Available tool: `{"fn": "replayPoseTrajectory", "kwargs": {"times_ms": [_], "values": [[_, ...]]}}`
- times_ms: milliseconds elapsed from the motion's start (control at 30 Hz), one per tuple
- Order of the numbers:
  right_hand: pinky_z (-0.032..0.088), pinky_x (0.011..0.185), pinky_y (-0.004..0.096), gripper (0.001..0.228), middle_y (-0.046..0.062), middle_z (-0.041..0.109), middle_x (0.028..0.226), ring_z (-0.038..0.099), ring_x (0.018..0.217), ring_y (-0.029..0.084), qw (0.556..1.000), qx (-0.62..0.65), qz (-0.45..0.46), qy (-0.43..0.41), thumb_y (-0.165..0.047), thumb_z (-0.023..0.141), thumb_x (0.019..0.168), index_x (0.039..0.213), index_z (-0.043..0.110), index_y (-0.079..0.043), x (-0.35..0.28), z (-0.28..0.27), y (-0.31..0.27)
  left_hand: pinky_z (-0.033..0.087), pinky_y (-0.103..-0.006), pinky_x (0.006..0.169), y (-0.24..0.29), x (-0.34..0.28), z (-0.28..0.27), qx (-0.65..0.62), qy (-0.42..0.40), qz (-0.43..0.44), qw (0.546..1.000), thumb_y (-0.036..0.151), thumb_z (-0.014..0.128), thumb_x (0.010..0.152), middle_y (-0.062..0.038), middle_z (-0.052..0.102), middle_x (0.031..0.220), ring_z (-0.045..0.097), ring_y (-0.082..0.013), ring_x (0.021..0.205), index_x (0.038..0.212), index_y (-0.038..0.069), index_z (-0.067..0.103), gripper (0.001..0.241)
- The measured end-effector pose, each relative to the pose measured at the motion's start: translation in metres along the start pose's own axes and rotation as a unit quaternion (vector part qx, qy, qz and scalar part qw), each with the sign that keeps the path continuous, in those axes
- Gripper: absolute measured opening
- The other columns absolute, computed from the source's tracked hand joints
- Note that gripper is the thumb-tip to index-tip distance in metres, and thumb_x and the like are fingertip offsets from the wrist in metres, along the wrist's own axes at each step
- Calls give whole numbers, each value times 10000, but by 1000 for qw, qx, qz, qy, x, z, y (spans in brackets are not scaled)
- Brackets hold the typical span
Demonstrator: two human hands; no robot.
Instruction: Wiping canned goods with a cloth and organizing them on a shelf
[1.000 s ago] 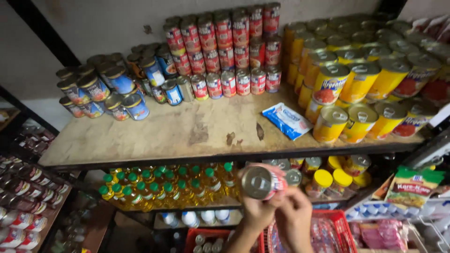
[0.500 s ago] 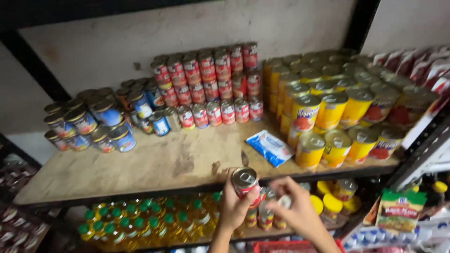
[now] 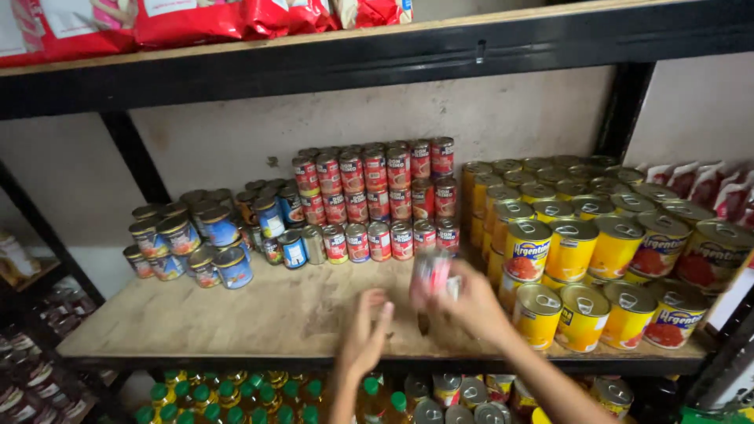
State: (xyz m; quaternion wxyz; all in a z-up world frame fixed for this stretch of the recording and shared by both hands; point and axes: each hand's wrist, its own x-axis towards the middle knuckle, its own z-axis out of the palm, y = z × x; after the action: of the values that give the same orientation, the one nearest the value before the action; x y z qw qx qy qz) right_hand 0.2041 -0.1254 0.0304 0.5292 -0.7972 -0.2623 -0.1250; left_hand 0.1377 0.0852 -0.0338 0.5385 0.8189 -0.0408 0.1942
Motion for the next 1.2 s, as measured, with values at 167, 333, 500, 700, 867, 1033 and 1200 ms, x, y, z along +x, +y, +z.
{"fn": "replayPoseTrajectory", "kwargs": {"times_ms": [167,333,500,700,867,1033,1200], "values": [[606,654,270,469,53,786,952,733,764,142,997,11,-8,76,-461,760,831,1142,732,-111,118,-28,-19,465,-437,921,-42,8,-19,273,174,137,936,433,655,909,-78,692,1082,606,-296,1078,1208,113,605,442],[484,685,415,362,128,759,842,660,801,145,980,-116,10,159,-472,731,809,944,758,-137,236,-32,53,467,-480,882,-66,14,-16,375,176,129,901,433,695,856,-118,665,1070,579,-348,1041,1169,102,594,467],[376,607,460,690,108,591,638,583,627,240,974,-169,68,134,-788,762,681,650,592,-120,264,-30,41,466,-509,842,-50,11,-14,443,136,96,881,453,648,879,-102,611,1084,548,-351,1052,1161,147,626,417],[454,625,499,608,231,741,819,740,803,303,961,-229,-25,154,-689,808,682,847,781,-105,321,2,108,468,-511,818,-49,6,-12,415,173,126,885,417,659,851,-78,620,1083,545,-338,1037,1141,152,618,395],[486,681,520,264,186,732,770,712,752,412,951,-235,-74,185,-341,794,756,804,684,-106,336,20,129,494,-527,791,-42,4,-13,378,154,91,908,366,655,863,-67,596,1102,526,-332,1075,1111,141,614,338],[477,631,516,282,159,713,758,698,716,401,938,-242,-135,210,-361,741,701,879,685,-149,332,21,134,473,-507,819,-48,7,-14,407,177,118,888,385,663,840,-71,624,1063,550,-334,1028,1090,155,637,340],[533,703,482,436,124,762,874,711,791,344,951,-182,-118,221,-157,853,702,1119,740,-95,317,19,122,484,-484,795,-43,5,-14,416,184,115,883,367,674,844,-55,633,1032,567,-316,1012,1052,171,654,287]]}}
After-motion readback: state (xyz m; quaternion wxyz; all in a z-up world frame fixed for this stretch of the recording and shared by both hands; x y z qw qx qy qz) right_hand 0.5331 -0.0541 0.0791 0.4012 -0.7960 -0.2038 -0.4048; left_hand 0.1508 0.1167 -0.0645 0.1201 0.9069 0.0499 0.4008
